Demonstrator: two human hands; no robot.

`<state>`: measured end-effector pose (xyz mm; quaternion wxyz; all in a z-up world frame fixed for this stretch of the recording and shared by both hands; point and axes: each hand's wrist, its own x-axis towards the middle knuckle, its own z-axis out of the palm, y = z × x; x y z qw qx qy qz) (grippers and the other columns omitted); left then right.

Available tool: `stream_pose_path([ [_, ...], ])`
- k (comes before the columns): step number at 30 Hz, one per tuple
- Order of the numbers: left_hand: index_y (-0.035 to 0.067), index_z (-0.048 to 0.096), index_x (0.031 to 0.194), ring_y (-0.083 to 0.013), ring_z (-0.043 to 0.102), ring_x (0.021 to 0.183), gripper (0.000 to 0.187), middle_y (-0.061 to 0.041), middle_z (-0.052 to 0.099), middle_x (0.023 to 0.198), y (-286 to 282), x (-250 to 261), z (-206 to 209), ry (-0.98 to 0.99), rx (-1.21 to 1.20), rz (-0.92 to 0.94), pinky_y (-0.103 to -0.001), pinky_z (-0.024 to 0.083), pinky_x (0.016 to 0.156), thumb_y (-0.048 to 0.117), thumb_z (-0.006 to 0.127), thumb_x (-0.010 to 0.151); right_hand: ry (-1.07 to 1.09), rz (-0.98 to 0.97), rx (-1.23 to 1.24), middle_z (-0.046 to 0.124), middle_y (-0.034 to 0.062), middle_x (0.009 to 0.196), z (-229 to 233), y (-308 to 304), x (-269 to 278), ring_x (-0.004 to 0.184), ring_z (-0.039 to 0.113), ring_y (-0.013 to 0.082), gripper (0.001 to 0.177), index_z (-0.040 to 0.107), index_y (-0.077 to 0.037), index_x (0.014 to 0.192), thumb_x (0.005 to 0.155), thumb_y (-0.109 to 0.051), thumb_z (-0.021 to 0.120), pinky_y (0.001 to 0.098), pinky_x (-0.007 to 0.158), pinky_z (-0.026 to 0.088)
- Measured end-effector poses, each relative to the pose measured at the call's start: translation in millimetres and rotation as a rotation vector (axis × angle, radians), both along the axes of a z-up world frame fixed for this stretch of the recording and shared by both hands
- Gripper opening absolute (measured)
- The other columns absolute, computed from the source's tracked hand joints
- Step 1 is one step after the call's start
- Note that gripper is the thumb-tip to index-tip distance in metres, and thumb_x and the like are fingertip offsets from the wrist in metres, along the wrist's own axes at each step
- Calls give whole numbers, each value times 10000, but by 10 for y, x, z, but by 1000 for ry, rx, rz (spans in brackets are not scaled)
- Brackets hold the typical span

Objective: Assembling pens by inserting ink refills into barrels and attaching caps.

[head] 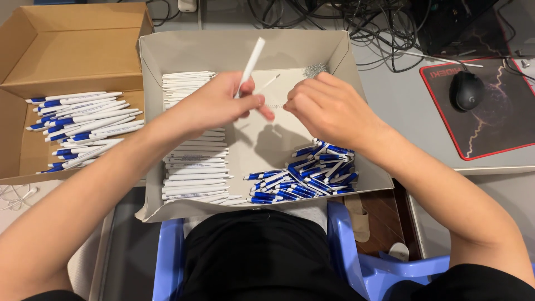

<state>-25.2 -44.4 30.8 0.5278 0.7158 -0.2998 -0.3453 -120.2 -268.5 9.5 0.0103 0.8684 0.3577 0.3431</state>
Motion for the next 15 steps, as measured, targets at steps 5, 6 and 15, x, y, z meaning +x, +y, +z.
stream_pose_path([
  [5, 165, 412, 871, -94, 545, 659, 354, -97, 774, 1049, 63, -114, 140, -430, -100, 27, -211, 436, 550, 239, 758, 876, 62, -8, 48, 588, 38, 811, -17, -14, 11, 758, 630, 248, 210, 543, -93, 888, 1037, -27, 675, 340, 658, 485],
  [6, 167, 400, 854, -96, 532, 617, 457, -63, 779, 1010, 77, -150, 153, -539, -134, 14, -209, 424, 526, 249, 848, 820, 75, 1, 60, 569, 48, 790, -19, -4, 9, 738, 620, 259, 210, 535, -89, 885, 1041, -23, 659, 348, 643, 481],
  [15, 172, 398, 814, -74, 458, 583, 390, -56, 770, 856, -50, 172, -330, -327, -25, 12, -195, 384, 513, 121, 783, 848, -33, 25, -80, 549, 53, 803, -2, -25, -28, 739, 588, 247, 218, 541, -89, 872, 1080, -30, 566, 334, 671, 474],
])
